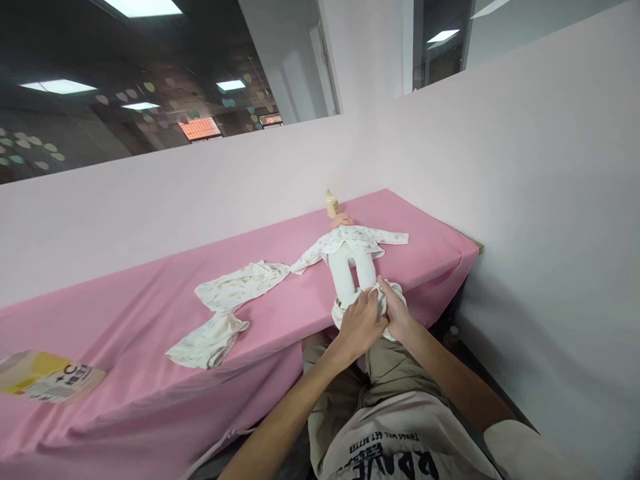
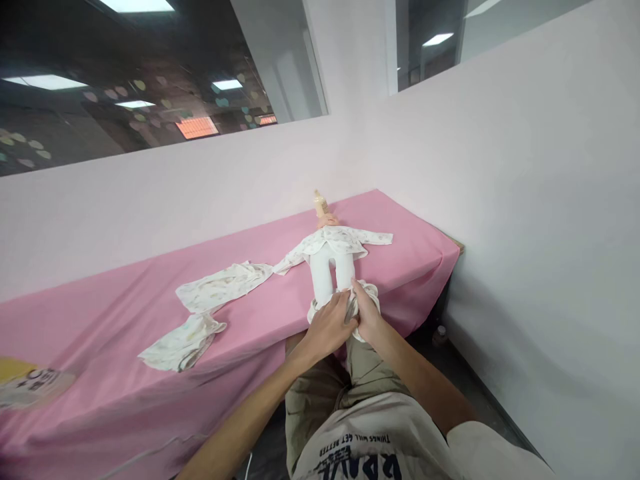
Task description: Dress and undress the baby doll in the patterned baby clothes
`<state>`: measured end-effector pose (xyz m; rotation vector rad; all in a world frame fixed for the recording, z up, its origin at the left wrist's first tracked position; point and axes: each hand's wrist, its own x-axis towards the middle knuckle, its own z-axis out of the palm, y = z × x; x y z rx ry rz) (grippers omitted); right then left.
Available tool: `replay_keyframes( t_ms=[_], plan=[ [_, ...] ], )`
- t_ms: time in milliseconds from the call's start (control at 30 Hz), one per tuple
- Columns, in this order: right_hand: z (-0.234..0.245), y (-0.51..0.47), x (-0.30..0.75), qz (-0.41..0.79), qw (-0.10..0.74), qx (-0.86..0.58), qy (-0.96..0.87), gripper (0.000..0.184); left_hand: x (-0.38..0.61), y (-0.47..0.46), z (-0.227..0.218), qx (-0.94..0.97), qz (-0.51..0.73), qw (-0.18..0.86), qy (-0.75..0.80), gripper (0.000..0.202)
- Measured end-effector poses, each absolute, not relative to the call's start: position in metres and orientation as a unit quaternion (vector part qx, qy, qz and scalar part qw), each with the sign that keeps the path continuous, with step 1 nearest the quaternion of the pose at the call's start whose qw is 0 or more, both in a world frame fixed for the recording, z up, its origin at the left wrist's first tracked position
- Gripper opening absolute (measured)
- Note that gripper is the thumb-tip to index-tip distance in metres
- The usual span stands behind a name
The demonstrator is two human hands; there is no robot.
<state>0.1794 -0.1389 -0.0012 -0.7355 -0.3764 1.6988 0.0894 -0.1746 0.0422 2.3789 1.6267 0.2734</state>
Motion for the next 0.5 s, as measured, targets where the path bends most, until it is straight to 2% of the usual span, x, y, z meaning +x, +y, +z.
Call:
replay_keyframes(
  t_ms=[100,200,333,500],
  plan=[
    [-0.002,-0.138,0.177,0.705,0.618,-0.311,-0.153,0.040,0.094,-0.165,0.034,0.824,0.060,0.018,0.563,0.036],
    [-0.004,-0.135,0.175,0.711,0.622,-0.292,-0.149,0.039,0.090,-0.156,0.029,0.841,0.061,-0.011,0.538,0.030],
    [-0.007,-0.132,0.173,0.709,0.621,-0.291,-0.164,0.038,0.081,-0.144,0.024,0.831,0.149,0.029,0.535,0.022],
    [-0.004,-0.131,0.171,0.686,0.630,-0.310,-0.190,0.038,0.076,-0.125,0.016,0.784,0.260,0.141,0.545,0.018]
  ],
)
